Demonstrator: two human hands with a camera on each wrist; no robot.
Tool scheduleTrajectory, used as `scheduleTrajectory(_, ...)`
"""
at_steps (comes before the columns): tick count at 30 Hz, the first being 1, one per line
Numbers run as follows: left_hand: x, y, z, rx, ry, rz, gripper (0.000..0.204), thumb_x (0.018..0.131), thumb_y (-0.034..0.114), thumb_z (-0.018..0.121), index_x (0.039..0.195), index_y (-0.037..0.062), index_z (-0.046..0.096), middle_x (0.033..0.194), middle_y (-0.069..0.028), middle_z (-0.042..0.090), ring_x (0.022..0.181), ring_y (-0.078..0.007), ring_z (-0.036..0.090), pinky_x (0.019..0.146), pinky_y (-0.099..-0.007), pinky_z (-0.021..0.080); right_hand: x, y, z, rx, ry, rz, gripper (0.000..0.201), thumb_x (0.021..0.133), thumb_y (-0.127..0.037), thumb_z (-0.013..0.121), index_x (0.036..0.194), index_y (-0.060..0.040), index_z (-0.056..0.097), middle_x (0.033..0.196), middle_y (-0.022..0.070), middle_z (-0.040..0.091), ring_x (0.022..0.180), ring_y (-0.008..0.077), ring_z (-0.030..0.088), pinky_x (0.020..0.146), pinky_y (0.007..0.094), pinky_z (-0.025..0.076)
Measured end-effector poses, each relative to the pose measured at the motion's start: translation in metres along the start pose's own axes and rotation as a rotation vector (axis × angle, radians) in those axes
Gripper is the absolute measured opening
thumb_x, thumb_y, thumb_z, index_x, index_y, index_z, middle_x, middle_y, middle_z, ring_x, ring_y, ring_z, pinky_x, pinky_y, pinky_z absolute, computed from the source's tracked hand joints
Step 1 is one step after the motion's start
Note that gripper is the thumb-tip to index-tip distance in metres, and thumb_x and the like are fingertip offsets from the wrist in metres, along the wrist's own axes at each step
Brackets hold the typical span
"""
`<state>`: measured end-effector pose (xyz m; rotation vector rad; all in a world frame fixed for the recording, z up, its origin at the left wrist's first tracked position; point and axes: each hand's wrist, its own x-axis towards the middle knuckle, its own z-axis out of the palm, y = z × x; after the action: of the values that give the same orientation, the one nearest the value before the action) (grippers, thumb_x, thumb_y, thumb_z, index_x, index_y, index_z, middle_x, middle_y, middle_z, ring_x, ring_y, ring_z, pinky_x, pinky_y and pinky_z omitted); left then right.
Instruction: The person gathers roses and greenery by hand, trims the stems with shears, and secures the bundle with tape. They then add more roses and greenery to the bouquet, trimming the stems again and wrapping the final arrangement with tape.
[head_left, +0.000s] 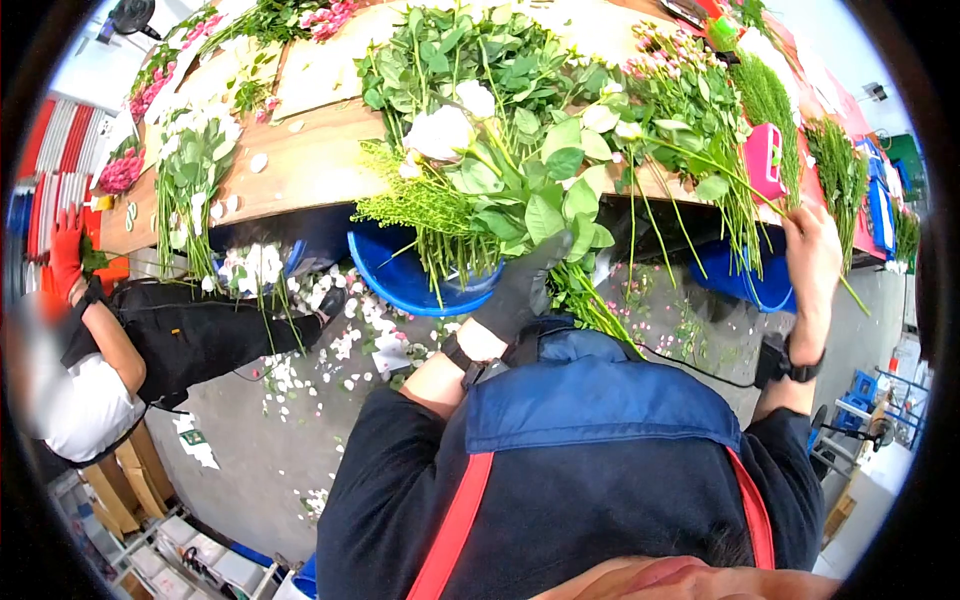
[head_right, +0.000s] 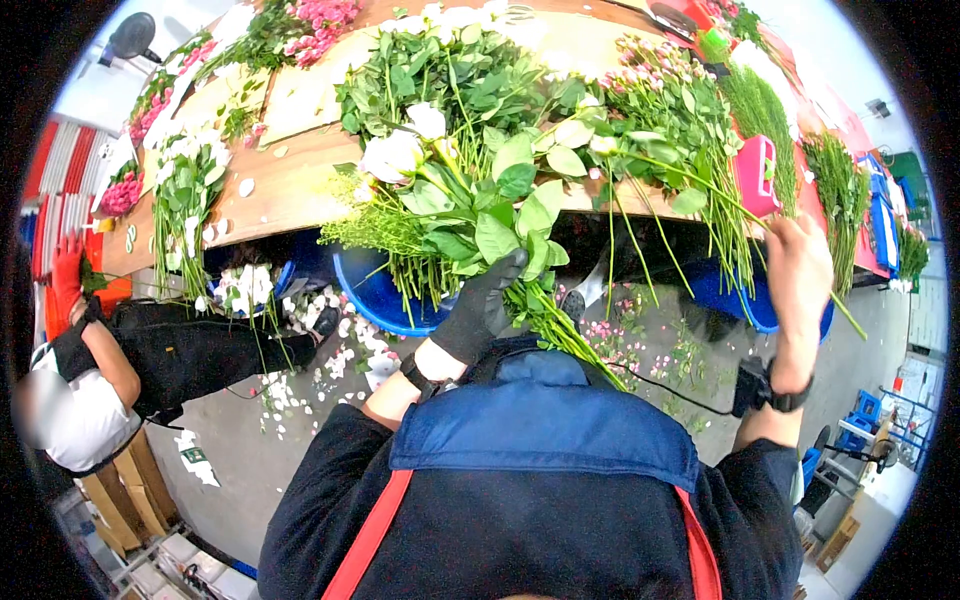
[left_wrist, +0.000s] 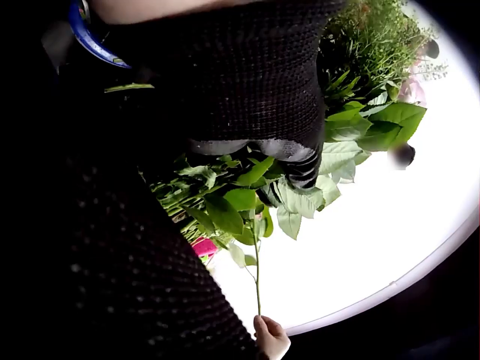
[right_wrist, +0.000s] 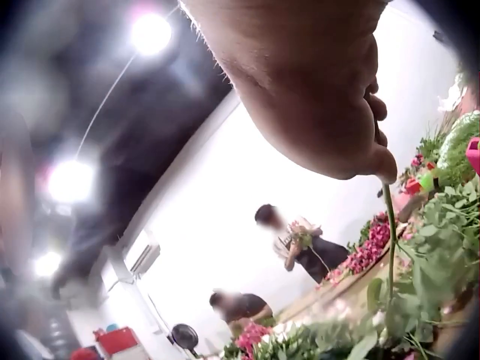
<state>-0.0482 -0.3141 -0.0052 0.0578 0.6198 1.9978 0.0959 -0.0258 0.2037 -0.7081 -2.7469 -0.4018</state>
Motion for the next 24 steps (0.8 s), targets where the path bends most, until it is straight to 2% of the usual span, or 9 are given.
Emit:
scheduleTrajectory(1,-0.007,0.001,0.007,0.324,-0.021,0.215,0.029,0.09,0.024,0.061,0.113,0.0062,0.057,0.104,-0.0093,0.063,0.095,-0.0238,0.062,0.087,-0.0435,0.051,-0.007,0.006,-0.009,0.084,-0.033,0.098,0.011,0.081,-0.013,0.063,0.086,-0.0035,0.064,0.086,0.0139,0.059,0.08,0.0302,0.059,0.071,0.0367,0.047)
scheduleTrajectory(3,0.006,-0.007,-0.022,-0.299,0.024,-0.237,0.035,0.09,0.026,0.062,0.118,0.0056,0.054,0.11,-0.0101,0.062,0.099,-0.0236,0.061,0.089,-0.0436,0.05,-0.027,0.034,-0.006,0.381,-0.109,0.245,0.008,0.082,-0.009,0.065,0.086,-0.0027,0.064,0.082,0.0052,0.06,0.07,0.0152,0.056,0.065,0.0268,0.044)
scheduleTrajectory(6,0.012,-0.025,-0.045,-0.159,0.036,-0.253,0.035,0.091,0.026,0.06,0.118,0.0064,0.054,0.11,-0.0074,0.062,0.099,-0.0231,0.06,0.088,-0.0465,0.049,-0.062,0.023,0.028,0.905,-0.16,0.42,0.006,0.081,-0.005,0.068,0.085,-0.0041,0.063,0.077,-0.0043,0.054,0.07,0.0037,0.048,0.064,0.0196,0.041)
scheduleTrajectory(8,0.004,-0.013,-0.015,-0.335,-0.053,-0.275,0.028,0.091,0.023,0.058,0.115,0.0086,0.057,0.108,-0.0051,0.062,0.1,-0.0222,0.059,0.088,-0.0479,0.049,-0.084,-0.026,0.042,0.997,-0.291,0.459,0.006,0.081,-0.005,0.067,0.084,-0.0053,0.062,0.078,-0.0049,0.054,0.071,0.0047,0.05,0.066,0.0194,0.042)
scheduleTrajectory(10,0.008,-0.049,-0.057,-0.41,-0.028,-0.32,0.022,0.09,0.02,0.06,0.109,0.0091,0.06,0.107,-0.0037,0.063,0.098,-0.0208,0.059,0.09,-0.0418,0.047,-0.111,-0.075,0.06,1.213,-0.461,0.566,0.007,0.079,-0.002,0.068,0.082,-0.004,0.061,0.08,-0.0041,0.054,0.073,0.0053,0.051,0.068,0.0202,0.043)
scheduleTrajectory(13,0.008,-0.043,-0.013,0.37,-0.099,0.038,0.027,0.091,0.02,0.059,0.115,0.0082,0.059,0.111,-0.0037,0.063,0.1,-0.0172,0.057,0.092,-0.0329,0.045,-0.154,-0.104,0.108,1.445,-0.5,0.41,0.017,0.075,0.006,0.07,0.083,-0.0022,0.058,0.086,0.0,0.055,0.075,0.0062,0.053,0.068,0.02,0.044)
scheduleTrajectory(15,0.011,-0.042,0.01,0.598,-0.043,0.057,0.032,0.086,0.023,0.065,0.114,0.0071,0.061,0.11,-0.0033,0.063,0.096,-0.0144,0.058,0.087,-0.0299,0.045,-0.165,-0.098,0.127,1.542,-0.514,0.32,0.022,0.074,0.009,0.071,0.086,-0.0018,0.056,0.09,0.0022,0.055,0.076,0.0064,0.053,0.067,0.0196,0.045)
scheduleTrajectory(20,0.024,-0.071,0.048,0.582,0.033,-0.277,0.043,0.083,0.031,0.07,0.117,0.0061,0.059,0.104,-0.0047,0.064,0.091,-0.0141,0.059,0.079,-0.0296,0.048,-0.16,-0.043,0.148,1.402,-0.687,0.355,0.032,0.077,-0.001,0.072,0.101,-0.0021,0.051,0.098,0.0037,0.053,0.079,0.0071,0.052,0.07,0.0225,0.047)
scheduleTrajectory(24,0.064,-0.126,0.084,0.667,-0.065,-0.353,0.041,0.085,0.027,0.067,0.118,0.0059,0.058,0.108,-0.006,0.063,0.095,-0.0158,0.059,0.082,-0.0304,0.047,-0.152,0.027,0.152,1.315,-0.624,0.147,0.053,0.074,-0.013,0.074,0.119,-0.0016,0.048,0.105,0.0066,0.058,0.088,0.0174,0.059,0.081,0.03,0.048)
